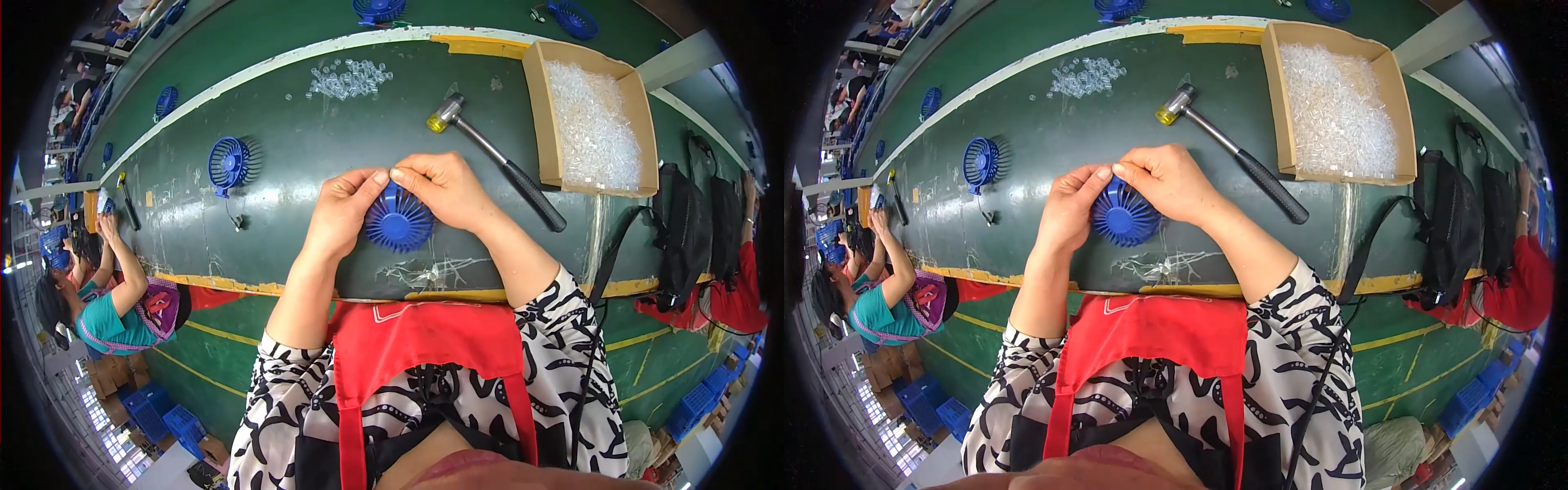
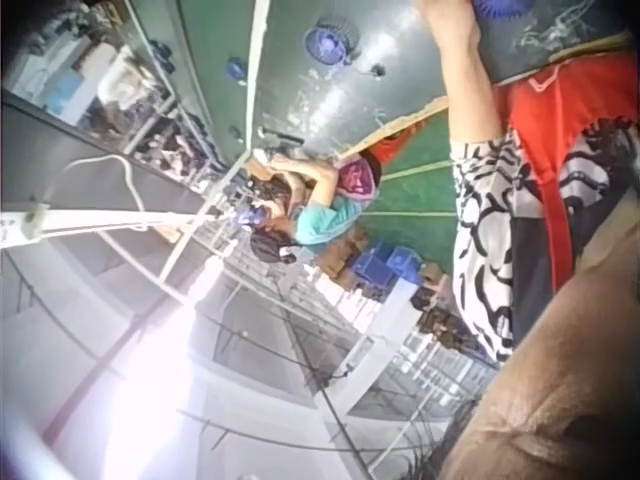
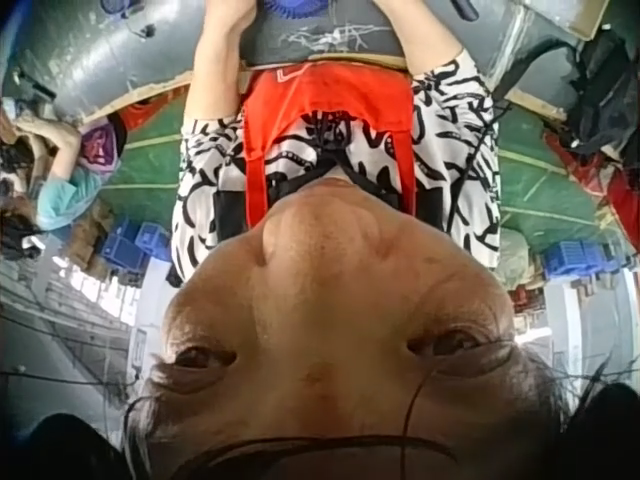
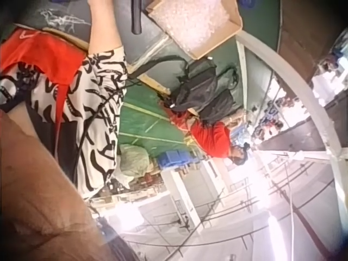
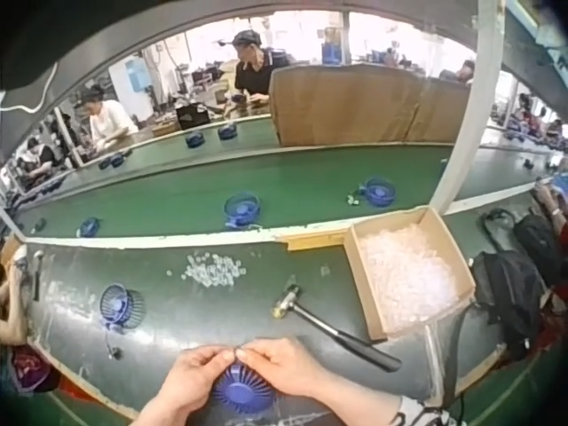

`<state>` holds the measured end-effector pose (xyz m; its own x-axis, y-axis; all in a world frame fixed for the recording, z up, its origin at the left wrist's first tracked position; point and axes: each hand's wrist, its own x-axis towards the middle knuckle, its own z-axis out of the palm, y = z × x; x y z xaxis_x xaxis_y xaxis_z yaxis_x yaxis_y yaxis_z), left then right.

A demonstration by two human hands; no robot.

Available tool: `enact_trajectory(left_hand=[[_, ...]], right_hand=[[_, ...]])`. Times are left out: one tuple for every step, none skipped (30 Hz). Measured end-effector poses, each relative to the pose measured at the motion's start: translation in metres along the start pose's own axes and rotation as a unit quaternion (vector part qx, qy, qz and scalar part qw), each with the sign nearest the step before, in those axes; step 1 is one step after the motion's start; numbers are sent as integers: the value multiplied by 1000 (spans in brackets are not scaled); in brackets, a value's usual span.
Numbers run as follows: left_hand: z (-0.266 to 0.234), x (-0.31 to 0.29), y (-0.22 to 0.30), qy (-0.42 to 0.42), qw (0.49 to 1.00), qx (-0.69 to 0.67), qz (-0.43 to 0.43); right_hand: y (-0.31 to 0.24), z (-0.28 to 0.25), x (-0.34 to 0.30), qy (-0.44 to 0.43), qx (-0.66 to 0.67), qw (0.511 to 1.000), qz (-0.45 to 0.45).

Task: The person assembles portable fans by inserting small plastic parts into fan covers by hand, tapping them into place with a mallet, and placing the assembled fan parts onto a conveyor belt.

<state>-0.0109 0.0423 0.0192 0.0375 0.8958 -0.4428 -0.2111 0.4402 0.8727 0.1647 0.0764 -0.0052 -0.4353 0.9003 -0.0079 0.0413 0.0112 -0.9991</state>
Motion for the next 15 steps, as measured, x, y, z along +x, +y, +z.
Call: enact_trajectory(left_hand=[[-10,4,0,-15,1000,5,-12],[-16,7,8,-6,999,33,12],[-21,10,19,4,998,61,35],[-22,13,39,16,996,72,57],[-28,24,48,33,993,67,93],[-32,37,63,29,987,104,119],[-34,43,82,43,971,170,160],[-34,52,99,97,938,266,200],[-31,62,115,149,889,364,234],[-30,73,129,187,815,461,297],[-27,89,134,194,790,465,350],[-24,104,139,201,761,468,402],[-27,118,143,183,732,480,448],[-37,136,142,167,708,503,467],[-43,151,137,147,685,523,486]], right_hand=[[-4,1,0,0,21,1000,14],[-5,1,0,9,0,1000,10],[-1,-1,2,10,0,1000,9],[-2,-5,3,52,-57,996,-49],[1,-8,4,92,-112,984,-104],[3,-13,4,85,-105,990,-45],[5,-11,4,86,-102,990,-48],[7,-8,5,83,-127,985,-82],[9,-6,5,82,-153,978,-115],[8,-4,5,73,-163,975,-129],[8,-4,5,72,-163,975,-131],[8,-5,5,66,-163,976,-128],[6,-3,5,58,-160,977,-127],[5,-2,6,54,-159,977,-132],[6,-3,6,58,-152,977,-140]])
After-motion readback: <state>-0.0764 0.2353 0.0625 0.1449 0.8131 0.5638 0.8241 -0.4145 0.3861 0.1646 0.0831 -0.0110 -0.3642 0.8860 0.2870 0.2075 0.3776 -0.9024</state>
